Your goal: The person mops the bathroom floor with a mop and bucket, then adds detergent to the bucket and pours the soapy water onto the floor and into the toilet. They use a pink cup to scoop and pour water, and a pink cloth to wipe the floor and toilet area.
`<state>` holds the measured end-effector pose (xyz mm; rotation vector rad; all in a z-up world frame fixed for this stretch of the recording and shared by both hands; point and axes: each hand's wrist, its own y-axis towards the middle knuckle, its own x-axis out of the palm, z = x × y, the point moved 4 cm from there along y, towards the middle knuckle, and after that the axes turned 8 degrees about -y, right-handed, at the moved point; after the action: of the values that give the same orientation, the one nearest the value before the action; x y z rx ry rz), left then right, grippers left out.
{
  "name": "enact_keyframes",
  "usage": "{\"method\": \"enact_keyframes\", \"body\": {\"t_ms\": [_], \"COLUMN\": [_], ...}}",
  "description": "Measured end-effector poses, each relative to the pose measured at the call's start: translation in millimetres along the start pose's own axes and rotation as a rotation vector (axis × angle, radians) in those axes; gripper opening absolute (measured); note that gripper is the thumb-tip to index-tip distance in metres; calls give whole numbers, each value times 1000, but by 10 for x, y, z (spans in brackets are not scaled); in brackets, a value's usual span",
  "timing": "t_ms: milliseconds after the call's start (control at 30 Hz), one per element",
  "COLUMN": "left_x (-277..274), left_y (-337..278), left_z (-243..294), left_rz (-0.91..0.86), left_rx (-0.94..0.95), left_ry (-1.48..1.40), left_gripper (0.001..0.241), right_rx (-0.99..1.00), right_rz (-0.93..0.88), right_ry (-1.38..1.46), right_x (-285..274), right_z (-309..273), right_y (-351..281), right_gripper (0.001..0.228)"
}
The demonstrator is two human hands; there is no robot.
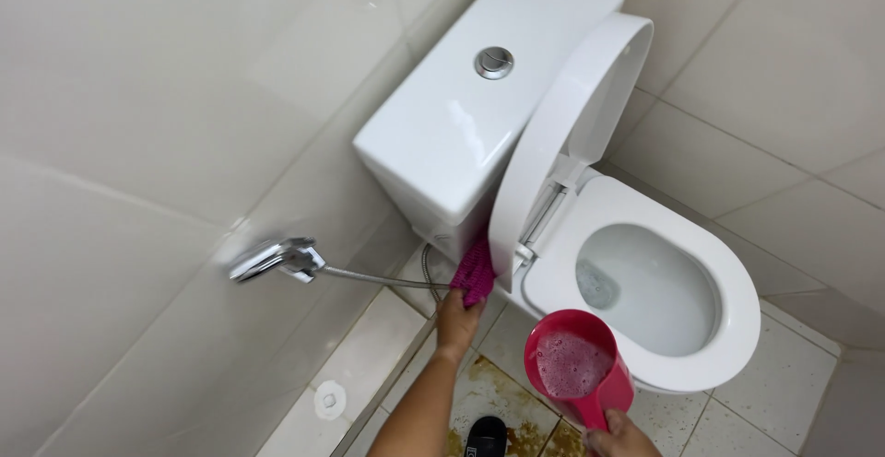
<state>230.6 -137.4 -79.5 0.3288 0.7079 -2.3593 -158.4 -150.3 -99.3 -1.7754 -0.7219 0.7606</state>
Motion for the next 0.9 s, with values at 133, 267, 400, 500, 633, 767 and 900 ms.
{"method": "enact_keyframes", "body": {"t_ms": [133,267,400,500,633,767,900], "left_x": [-154,-296,-396,-462,-766,-988,-994], "left_y": [-428,-820,-1167,-1372,-1768,-2154,-2631], "left_z": [226,339,217,39,325,517,576], "left_rz": [119,190,207,158,37,16,33], "left_rx": [41,-104,-233,-237,-229,-255,-186], "left_ry": [-274,-353,-568,-694,-768,-792,-901], "left_gripper": [32,25,18,21,26,27,26], "right_rx": [-207,-304,-289,-311,-265,-296,-404], "right_rz": [72,155,268,349,374,334,274], "right_ry": [-312,-456,-711,-805,-679,-390,-16], "right_x": [172,165,75,6,-103,-220,-414], "right_z": [-1130,-1691,-2163,-2414,-2567,-2282,-1614], "right_y": [-1317,-1779,-1678,-1479,-1588,-1997,-2301], "right_gripper": [26,22,27,27,23,21,18]}}
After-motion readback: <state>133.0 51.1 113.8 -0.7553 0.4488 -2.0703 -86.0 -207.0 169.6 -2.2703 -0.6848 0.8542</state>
